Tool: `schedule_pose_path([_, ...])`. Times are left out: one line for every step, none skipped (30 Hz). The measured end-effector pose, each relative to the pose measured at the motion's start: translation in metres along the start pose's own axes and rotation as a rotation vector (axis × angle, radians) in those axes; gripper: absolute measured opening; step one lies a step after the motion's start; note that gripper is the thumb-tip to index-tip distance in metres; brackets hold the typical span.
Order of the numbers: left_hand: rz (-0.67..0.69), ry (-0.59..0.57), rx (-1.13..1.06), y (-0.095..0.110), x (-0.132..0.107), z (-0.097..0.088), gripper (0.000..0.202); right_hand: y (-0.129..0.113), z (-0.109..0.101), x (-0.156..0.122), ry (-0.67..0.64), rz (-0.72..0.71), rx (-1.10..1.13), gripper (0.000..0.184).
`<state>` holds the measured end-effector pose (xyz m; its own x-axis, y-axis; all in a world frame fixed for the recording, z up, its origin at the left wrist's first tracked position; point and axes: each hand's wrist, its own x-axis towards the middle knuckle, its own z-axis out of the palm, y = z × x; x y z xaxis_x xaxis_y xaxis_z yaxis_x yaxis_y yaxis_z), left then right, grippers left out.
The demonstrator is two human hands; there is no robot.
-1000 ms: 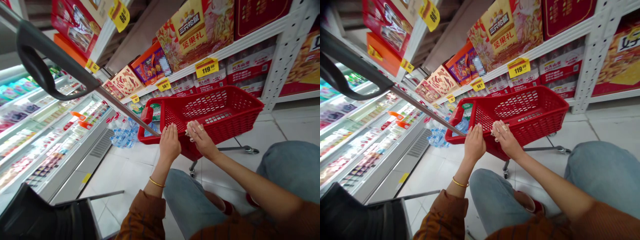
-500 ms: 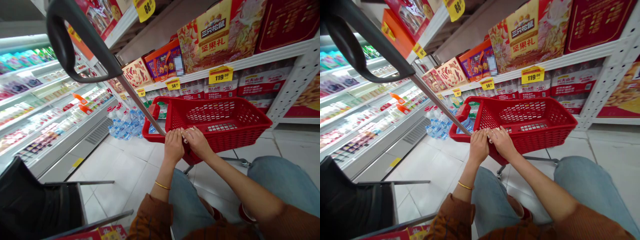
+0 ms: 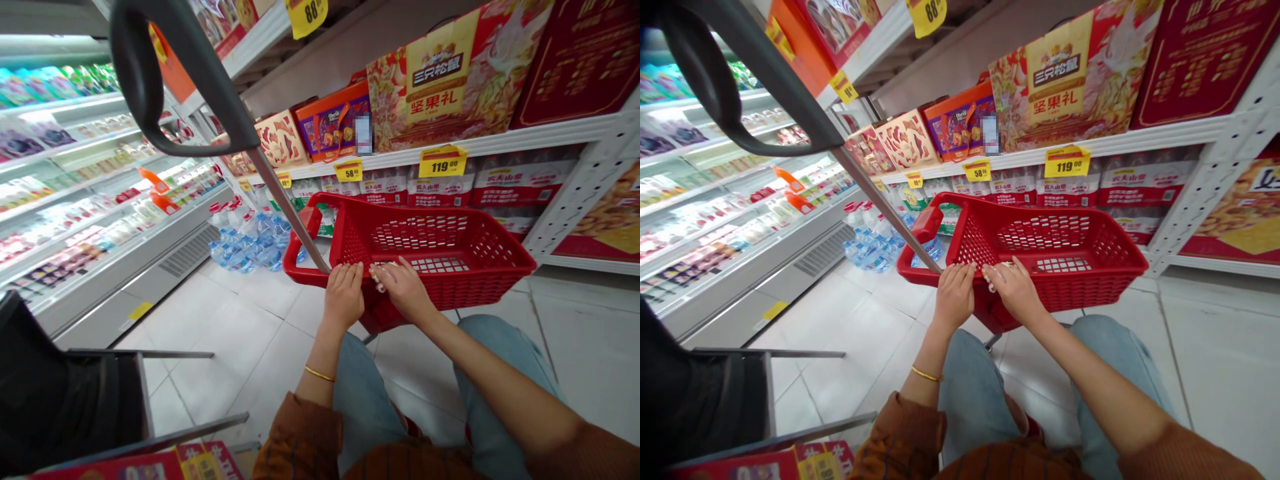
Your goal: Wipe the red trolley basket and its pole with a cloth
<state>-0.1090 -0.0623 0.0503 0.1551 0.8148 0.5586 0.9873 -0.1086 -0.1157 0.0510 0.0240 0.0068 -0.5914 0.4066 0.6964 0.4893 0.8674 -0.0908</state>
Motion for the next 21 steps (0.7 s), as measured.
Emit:
schedule_pose_path([0.003,0.002,-0.001,0.0,0.0,0.0,0.046,0.003,-0.001,-0.003,-0.007,0.003,0.007,0.036])
schedule_pose_path([0.005,0.004,-0.002,0.0,0.0,0.0,0.046,0.006,-0.002,-0.005,-0.015,0.009,0.018,0.037])
schedule_pose_path([0.006,0.005,-0.004,0.0,0.0,-0.001,0.047,0.009,-0.003,-0.008,-0.025,0.017,0.035,0.037])
schedule_pose_path([0.004,0.002,-0.007,0.0,0.0,-0.001,0.047,0.011,-0.004,-0.009,-0.036,0.029,0.057,0.039])
schedule_pose_path([-0.001,-0.003,-0.011,0.0,0.001,-0.002,0.047,0.013,-0.005,-0.01,-0.048,0.044,0.083,0.041])
schedule_pose_path([-0.009,-0.01,-0.016,0.001,0.001,-0.003,0.047,0.013,-0.007,-0.01,-0.059,0.064,0.112,0.043])
schedule_pose_path([-0.02,-0.016,-0.019,0.003,0.001,-0.004,0.047,0.013,-0.008,-0.008,-0.066,0.084,0.14,0.046])
schedule_pose_path([-0.036,-0.016,-0.019,0.005,0.002,-0.005,0.046,0.011,-0.008,-0.006,-0.067,0.103,0.166,0.048])
schedule_pose_path([-0.058,-0.006,-0.015,0.008,0.003,-0.006,0.045,0.008,-0.008,-0.003,-0.062,0.117,0.186,0.051])
schedule_pose_path([-0.082,0.01,-0.01,0.011,0.005,-0.006,0.043,0.004,-0.008,0.0,-0.053,0.125,0.199,0.053])
schedule_pose_path([-0.103,0.026,-0.007,0.015,0.006,-0.006,0.042,0.0,-0.007,0.002,-0.041,0.123,0.203,0.054])
schedule_pose_path([-0.121,0.038,-0.008,0.019,0.008,-0.005,0.042,-0.004,-0.005,0.005,-0.035,0.117,0.192,0.053])
schedule_pose_path([-0.132,0.043,-0.014,0.023,0.009,-0.003,0.042,-0.007,-0.003,0.006,-0.033,0.113,0.169,0.053])
schedule_pose_path([-0.136,0.04,-0.026,0.026,0.01,-0.001,0.043,-0.009,-0.002,0.006,-0.032,0.113,0.138,0.051])
schedule_pose_path([-0.135,0.032,-0.04,0.029,0.01,0.001,0.044,-0.011,0.0,0.006,-0.031,0.11,0.105,0.05])
schedule_pose_path([-0.135,0.025,-0.052,0.031,0.01,0.004,0.044,-0.011,0.0,0.005,-0.03,0.106,0.072,0.048])
schedule_pose_path([-0.136,0.022,-0.06,0.032,0.01,0.006,0.044,-0.011,0.0,0.004,-0.029,0.098,0.042,0.046])
schedule_pose_path([-0.136,0.024,-0.064,0.032,0.009,0.008,0.043,-0.01,-0.001,0.002,-0.029,0.087,0.017,0.044])
schedule_pose_path([-0.136,0.029,-0.063,0.032,0.009,0.01,0.041,-0.008,-0.002,0.001,-0.029,0.075,-0.003,0.043])
schedule_pose_path([-0.134,0.035,-0.06,0.031,0.008,0.012,0.04,-0.006,-0.003,0.0,-0.029,0.062,-0.017,0.042])
schedule_pose_path([-0.13,0.038,-0.056,0.031,0.008,0.012,0.039,-0.004,-0.005,-0.001,-0.028,0.052,-0.023,0.041])
